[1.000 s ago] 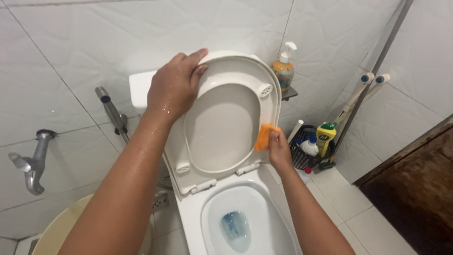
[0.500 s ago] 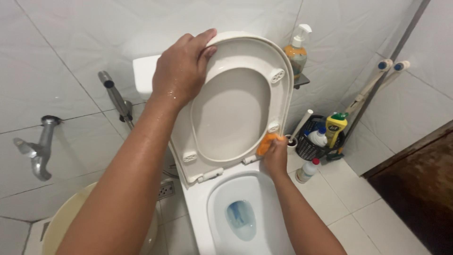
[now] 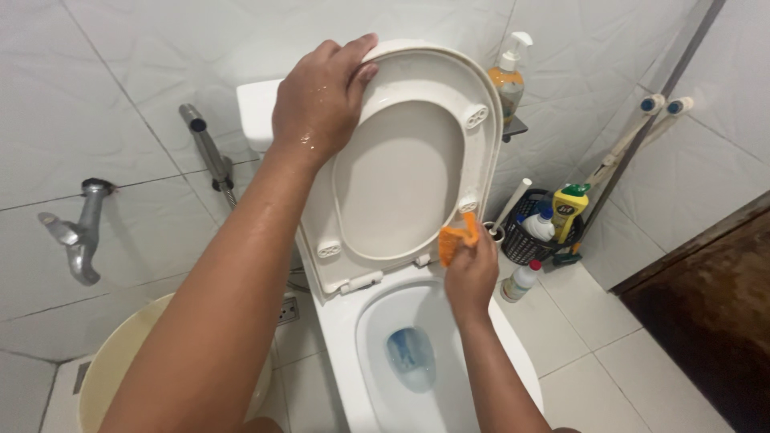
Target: The person cleans a toilet using an orange sponge and a bucket of water. They wipe the toilet tank, seat, and rim, then rinse the sponge and pour water into the bowl.
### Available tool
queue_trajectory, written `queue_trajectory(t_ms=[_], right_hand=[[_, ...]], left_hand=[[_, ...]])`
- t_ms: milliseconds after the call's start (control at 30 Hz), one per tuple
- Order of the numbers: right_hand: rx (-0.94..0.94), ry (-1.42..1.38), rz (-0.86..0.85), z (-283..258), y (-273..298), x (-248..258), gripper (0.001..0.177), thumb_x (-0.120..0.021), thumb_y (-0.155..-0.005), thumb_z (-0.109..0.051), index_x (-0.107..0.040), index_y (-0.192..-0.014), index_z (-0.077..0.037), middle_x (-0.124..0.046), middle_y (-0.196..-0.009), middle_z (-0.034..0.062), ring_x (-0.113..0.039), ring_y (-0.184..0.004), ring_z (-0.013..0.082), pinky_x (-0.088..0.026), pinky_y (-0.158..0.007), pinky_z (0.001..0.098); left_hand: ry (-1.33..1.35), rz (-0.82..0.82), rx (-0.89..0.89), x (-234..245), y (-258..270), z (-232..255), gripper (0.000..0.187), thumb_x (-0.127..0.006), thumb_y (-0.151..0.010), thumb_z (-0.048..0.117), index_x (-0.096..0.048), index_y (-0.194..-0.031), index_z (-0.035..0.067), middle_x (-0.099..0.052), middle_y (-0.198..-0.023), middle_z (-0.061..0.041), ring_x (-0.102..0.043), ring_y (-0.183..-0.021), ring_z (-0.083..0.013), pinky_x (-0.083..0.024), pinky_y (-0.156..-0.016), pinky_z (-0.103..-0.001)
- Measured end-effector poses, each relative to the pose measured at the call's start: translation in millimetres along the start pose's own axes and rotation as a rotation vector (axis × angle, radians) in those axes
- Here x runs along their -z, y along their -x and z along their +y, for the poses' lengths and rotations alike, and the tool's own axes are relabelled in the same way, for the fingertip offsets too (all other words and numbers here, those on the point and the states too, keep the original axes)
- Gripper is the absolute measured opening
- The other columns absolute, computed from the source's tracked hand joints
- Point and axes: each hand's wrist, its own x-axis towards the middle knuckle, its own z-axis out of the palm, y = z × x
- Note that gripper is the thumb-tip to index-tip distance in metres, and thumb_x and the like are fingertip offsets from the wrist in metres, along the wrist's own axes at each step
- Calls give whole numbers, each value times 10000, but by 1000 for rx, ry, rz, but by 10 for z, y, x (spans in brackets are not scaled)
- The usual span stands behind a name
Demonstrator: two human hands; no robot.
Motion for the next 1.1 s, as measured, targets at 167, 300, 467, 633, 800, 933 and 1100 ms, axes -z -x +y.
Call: queue_trajectory(t_ms=[167,300,467,633,800,933,1100], right_hand=[[510,243,-187,-51,252,-342,372,-458,-962,-161,-529,-1270,35,-565,-1272,223,-514,-1211,402,-336,-1066,505],[607,14,-314,-251,514,-629,264,-416,-967,-192,-542,-1109,-8,-589,-1087,183,-540,-1016,384,-314,-1028,538],[483,6,-351,-347,602,-834,228,-421,-984,-179,-575,-1010,-14,-577,-934,170,-529,-910,363,-367,-899,502],[832,134,-416,88,-90,-375,163,-539,-839,-189,-577,-874,-35,-590,-862,155,-547,-849,331,-416,-829,469],[612,150,-473,-70,147,-695,181,-544,-730,-142,-597,-869,-38,-593,-841,157,-538,-840,339,-396,-816,475],[424,-39,-301,-345,637,-1087,302,-479,-770,-74,-571,-1047,4,-579,-966,166,-521,-929,342,-367,-868,484],[501,182,-419,-85,452,-902,253,-527,-789,-64,-602,-1030,-41,-582,-951,154,-523,-931,343,-386,-862,475]], left_hand=[[5,43,-42,-45,35,-39,277,-564,-986,295,-621,-1233,183,-617,-915,-75,-605,-863,-282,-483,-714,-420],[17,29,-8,-43,42,-30,269,-552,-990,285,-619,-1230,183,-617,-899,-69,-610,-846,-274,-482,-700,-421],[-4,33,-29,-46,63,-36,273,-551,-987,282,-618,-1231,178,-618,-889,-82,-614,-826,-282,-482,-678,-427],[-3,35,-41,-57,33,-93,271,-550,-990,282,-617,-1234,184,-620,-892,-84,-617,-836,-288,-485,-688,-432],[18,58,-15,-76,31,-61,279,-555,-962,283,-620,-1218,193,-624,-908,-84,-622,-840,-290,-492,-690,-433],[18,26,20,-73,42,-46,277,-547,-962,288,-618,-1214,196,-621,-888,-82,-623,-829,-286,-491,-676,-434],[25,21,4,-85,30,-93,269,-553,-975,296,-626,-1217,204,-623,-882,-89,-616,-829,-292,-488,-682,-442]])
